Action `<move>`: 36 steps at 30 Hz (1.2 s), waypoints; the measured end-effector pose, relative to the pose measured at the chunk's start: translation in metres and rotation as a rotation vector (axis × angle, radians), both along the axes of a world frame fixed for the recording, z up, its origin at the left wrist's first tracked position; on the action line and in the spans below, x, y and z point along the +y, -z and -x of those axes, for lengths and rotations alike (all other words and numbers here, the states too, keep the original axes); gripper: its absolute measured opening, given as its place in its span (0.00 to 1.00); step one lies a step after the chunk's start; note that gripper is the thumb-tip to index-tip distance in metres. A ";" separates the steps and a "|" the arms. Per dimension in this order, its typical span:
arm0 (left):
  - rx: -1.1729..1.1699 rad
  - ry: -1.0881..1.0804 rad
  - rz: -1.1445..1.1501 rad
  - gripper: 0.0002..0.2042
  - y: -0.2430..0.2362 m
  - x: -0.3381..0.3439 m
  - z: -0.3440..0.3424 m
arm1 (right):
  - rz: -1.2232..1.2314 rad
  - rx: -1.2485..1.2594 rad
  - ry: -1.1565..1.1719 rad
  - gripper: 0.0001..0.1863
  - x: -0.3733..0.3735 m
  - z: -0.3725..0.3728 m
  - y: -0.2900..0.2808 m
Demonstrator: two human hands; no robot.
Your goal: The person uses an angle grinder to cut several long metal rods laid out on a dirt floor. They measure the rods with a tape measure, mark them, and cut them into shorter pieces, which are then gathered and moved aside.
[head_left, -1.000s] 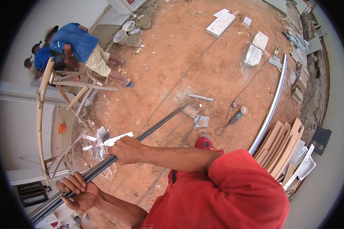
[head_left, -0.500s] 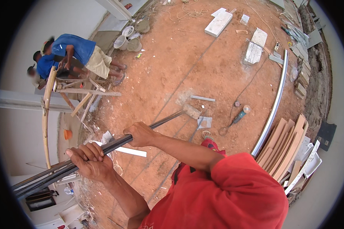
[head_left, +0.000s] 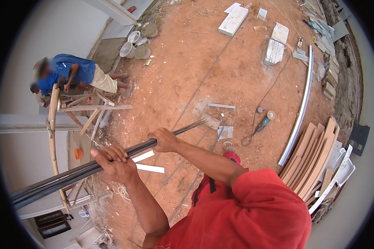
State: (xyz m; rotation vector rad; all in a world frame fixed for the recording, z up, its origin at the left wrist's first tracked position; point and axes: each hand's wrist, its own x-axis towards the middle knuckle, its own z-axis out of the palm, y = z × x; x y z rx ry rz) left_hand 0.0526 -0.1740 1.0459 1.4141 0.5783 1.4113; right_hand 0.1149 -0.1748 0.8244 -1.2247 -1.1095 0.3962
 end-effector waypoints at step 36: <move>0.055 0.001 0.129 0.23 0.095 0.043 -0.043 | 0.077 0.147 0.011 0.22 0.029 -0.031 0.076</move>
